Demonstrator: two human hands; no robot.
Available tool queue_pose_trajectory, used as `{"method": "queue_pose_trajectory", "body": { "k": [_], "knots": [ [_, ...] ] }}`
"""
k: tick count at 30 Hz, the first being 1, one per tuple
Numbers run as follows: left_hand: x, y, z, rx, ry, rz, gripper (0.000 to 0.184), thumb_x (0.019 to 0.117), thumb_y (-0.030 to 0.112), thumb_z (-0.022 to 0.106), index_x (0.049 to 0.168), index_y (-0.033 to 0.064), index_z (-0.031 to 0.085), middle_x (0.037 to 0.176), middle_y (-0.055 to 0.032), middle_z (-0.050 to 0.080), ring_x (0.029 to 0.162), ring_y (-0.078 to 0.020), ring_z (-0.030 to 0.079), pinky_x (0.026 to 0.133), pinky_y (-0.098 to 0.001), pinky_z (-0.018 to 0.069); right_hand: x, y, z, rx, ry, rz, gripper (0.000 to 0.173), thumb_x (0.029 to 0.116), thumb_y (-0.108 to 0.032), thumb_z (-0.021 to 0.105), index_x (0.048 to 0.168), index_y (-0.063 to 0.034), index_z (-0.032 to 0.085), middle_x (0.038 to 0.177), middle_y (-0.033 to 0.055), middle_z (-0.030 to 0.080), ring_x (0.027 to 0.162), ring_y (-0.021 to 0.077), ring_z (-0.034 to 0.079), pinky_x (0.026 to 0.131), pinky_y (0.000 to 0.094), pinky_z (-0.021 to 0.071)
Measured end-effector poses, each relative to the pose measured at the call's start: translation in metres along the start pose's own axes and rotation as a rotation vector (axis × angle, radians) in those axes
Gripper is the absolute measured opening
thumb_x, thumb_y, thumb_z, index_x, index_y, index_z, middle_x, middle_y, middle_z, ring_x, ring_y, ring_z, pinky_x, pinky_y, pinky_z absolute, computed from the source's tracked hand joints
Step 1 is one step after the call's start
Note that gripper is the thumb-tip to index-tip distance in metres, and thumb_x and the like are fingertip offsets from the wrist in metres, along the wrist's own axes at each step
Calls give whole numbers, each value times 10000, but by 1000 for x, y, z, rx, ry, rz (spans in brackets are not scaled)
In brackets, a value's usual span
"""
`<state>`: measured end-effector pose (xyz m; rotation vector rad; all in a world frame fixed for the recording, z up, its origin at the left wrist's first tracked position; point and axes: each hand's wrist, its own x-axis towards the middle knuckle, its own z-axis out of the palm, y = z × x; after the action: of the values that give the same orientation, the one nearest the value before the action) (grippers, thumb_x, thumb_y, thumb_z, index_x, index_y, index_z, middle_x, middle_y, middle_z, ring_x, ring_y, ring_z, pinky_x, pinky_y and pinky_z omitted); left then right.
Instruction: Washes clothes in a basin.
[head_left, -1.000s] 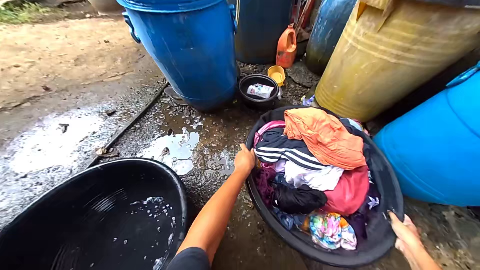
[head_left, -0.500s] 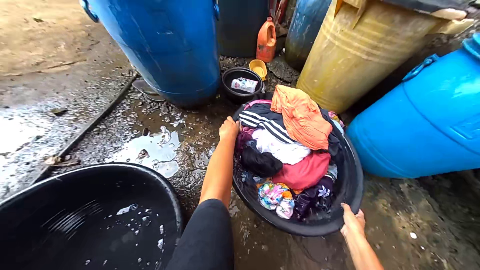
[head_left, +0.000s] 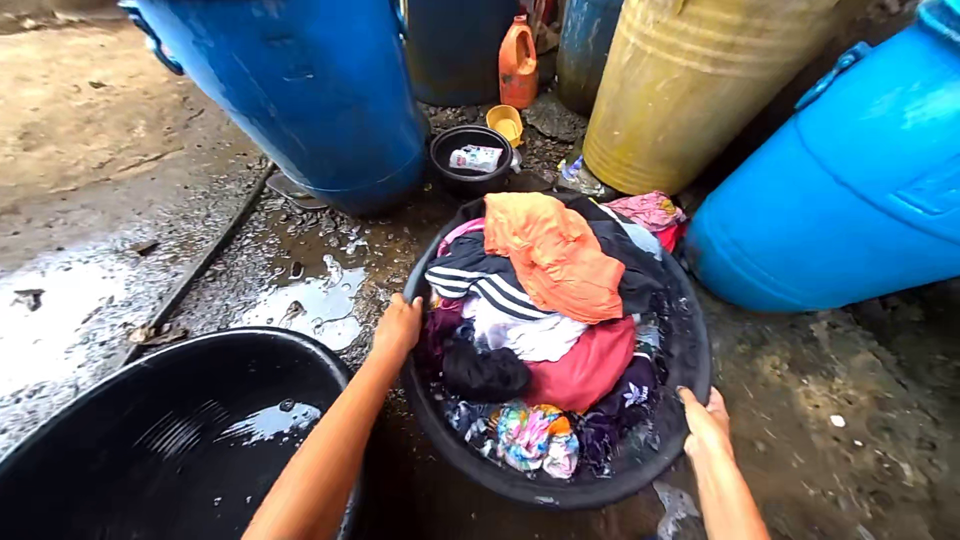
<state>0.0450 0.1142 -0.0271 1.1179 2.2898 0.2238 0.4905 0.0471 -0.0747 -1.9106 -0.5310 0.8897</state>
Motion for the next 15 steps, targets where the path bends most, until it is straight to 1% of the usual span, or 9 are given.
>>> {"method": "queue_pose_trajectory", "body": {
  "k": [4, 7, 8, 12, 15],
  "knots": [
    [2, -27, -4, 94, 76, -17, 616, 1127, 410, 332, 1452, -108, 405, 1376, -379, 539, 1322, -506, 533, 1086, -628, 421, -34, 1, 12, 30, -12, 51, 605, 1011, -17, 590, 1552, 7, 322, 1497, 278, 456, 1323, 336, 509, 1079, 487, 432],
    [12, -41, -11, 96, 160, -43, 621, 1118, 433, 357, 1431, -97, 441, 1347, -390, 554, 1297, -526, 546, 1054, -659, 431, -51, 3, 27, 50, -37, 60, 641, 1003, 3, 584, 1566, 9, 278, 1501, 283, 441, 1328, 332, 499, 1083, 479, 430],
    [17, -45, -13, 83, 182, -46, 622, 1114, 439, 373, 1420, -97, 452, 1337, -391, 559, 1287, -534, 548, 1043, -672, 432, -56, 4, 32, 60, -47, 67, 655, 1005, 4, 583, 1575, 6, 259, 1521, 283, 421, 1349, 334, 484, 1099, 479, 418],
    [48, -58, -26, 65, 263, -28, 620, 1110, 442, 396, 1374, -112, 485, 1302, -408, 567, 1268, -562, 548, 1022, -707, 428, -70, 7, 58, 119, -69, 74, 693, 992, 17, 582, 1583, 1, 221, 1529, 277, 404, 1339, 319, 489, 1094, 452, 426],
    [70, -62, -40, 99, 271, -18, 617, 1113, 439, 389, 1359, -117, 494, 1297, -406, 571, 1267, -563, 549, 1019, -708, 431, -79, 4, 76, 148, -84, 89, 688, 988, 25, 583, 1573, 3, 221, 1517, 273, 408, 1321, 308, 498, 1082, 444, 438]
  ]
}}
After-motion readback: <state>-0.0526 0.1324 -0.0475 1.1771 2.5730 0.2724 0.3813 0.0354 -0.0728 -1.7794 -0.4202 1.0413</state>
